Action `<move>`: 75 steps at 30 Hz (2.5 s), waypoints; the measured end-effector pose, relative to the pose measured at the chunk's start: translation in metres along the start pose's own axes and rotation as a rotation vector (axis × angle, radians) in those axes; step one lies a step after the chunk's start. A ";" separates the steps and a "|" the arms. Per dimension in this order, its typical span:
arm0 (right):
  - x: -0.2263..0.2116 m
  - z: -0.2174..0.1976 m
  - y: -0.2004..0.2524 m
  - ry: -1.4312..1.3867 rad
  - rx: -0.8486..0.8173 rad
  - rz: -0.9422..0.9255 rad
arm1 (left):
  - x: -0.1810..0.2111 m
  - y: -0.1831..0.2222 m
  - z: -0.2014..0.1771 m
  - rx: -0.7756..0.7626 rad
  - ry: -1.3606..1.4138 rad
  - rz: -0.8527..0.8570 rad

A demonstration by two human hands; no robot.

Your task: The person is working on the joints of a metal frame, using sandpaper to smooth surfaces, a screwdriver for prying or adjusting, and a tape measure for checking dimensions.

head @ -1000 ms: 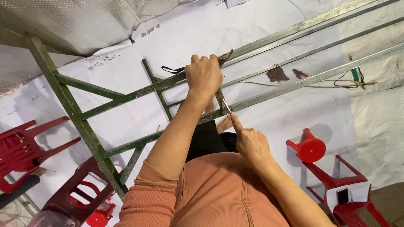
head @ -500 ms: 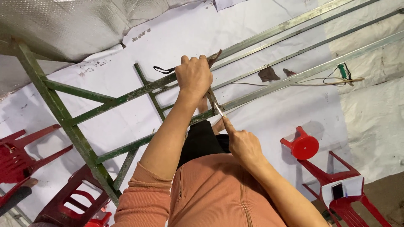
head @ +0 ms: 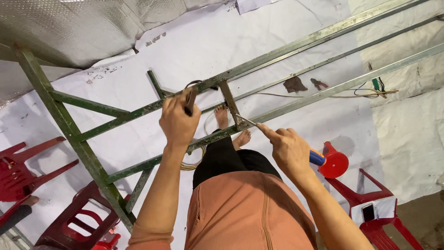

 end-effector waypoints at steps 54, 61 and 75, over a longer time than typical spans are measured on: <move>-0.019 -0.121 -0.200 0.397 -0.261 -0.463 | -0.005 0.048 0.004 0.349 -0.238 -0.094; -0.013 -0.093 -0.196 0.339 -0.133 -0.608 | -0.009 0.053 0.011 0.356 -0.251 -0.113; -0.027 -0.096 -0.178 0.365 -0.031 -0.660 | -0.013 0.058 0.015 0.346 -0.247 -0.125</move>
Point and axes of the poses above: each hand's wrist, its own y-axis away from the middle knuckle, its own z-axis out of the palm, x = y × z, the point moved 3 cm from there along -y, towards the middle knuckle, and after that the axes turned 14 degrees about -y, right-handed, at the moved point
